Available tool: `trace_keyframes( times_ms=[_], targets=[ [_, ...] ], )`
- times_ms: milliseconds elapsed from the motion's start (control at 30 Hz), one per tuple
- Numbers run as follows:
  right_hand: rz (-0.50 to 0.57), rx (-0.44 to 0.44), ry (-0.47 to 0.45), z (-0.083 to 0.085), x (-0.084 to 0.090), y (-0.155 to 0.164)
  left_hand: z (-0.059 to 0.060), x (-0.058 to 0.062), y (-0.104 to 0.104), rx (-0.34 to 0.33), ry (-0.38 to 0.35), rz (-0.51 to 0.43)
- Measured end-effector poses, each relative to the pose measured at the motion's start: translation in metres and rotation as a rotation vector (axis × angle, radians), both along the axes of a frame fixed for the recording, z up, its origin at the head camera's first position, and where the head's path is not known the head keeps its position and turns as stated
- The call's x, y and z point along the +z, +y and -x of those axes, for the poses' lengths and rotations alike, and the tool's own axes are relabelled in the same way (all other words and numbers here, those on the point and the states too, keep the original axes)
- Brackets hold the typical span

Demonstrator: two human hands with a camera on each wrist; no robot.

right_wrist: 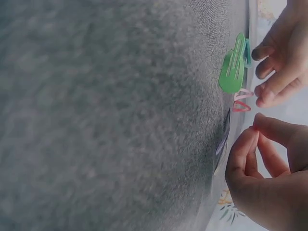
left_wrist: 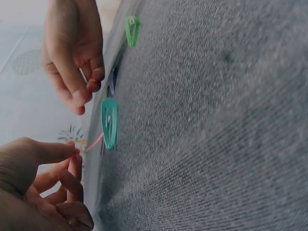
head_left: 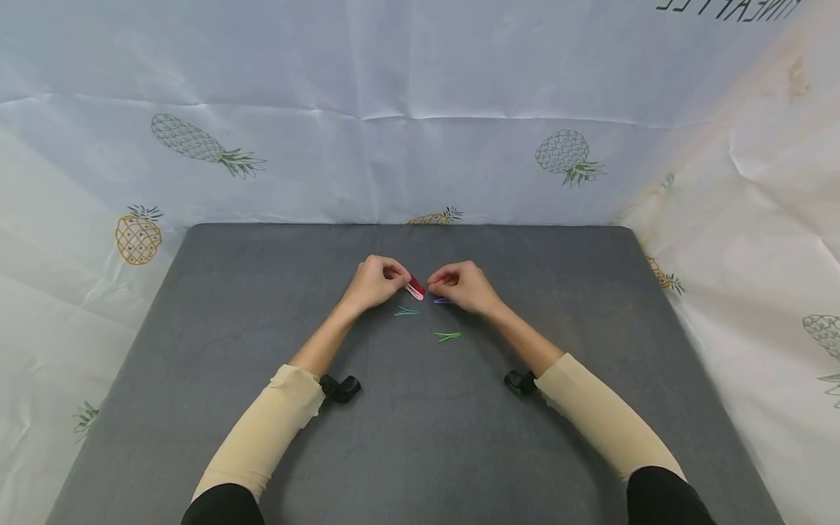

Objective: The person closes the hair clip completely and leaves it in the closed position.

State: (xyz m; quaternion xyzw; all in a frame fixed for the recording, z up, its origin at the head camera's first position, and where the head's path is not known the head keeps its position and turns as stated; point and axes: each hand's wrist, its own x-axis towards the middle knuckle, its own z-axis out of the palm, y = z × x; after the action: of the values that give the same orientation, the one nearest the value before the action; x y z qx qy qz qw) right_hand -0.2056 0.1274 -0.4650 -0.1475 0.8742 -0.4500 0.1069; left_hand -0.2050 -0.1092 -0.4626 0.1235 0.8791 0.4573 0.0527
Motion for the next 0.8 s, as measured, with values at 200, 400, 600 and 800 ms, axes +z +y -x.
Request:
trace_keyframes(
  times_ms=[200,400,600,800],
  targets=[
    [-0.012,0.015,0.014,0.003,0.000,-0.009,0.006,-0.003,-0.003,0.010,-0.028,0.008],
    [-0.038,0.003,0.011,0.005,0.001,-0.015,0.009,-0.001,-0.003,0.013,-0.044,0.021],
    [-0.076,0.000,0.031,0.006,0.001,-0.019,0.018,-0.011,-0.006,-0.021,-0.021,0.006],
    [-0.102,0.001,0.037,0.007,-0.001,-0.021,0.015,-0.003,-0.003,-0.010,-0.068,0.023]
  ],
)
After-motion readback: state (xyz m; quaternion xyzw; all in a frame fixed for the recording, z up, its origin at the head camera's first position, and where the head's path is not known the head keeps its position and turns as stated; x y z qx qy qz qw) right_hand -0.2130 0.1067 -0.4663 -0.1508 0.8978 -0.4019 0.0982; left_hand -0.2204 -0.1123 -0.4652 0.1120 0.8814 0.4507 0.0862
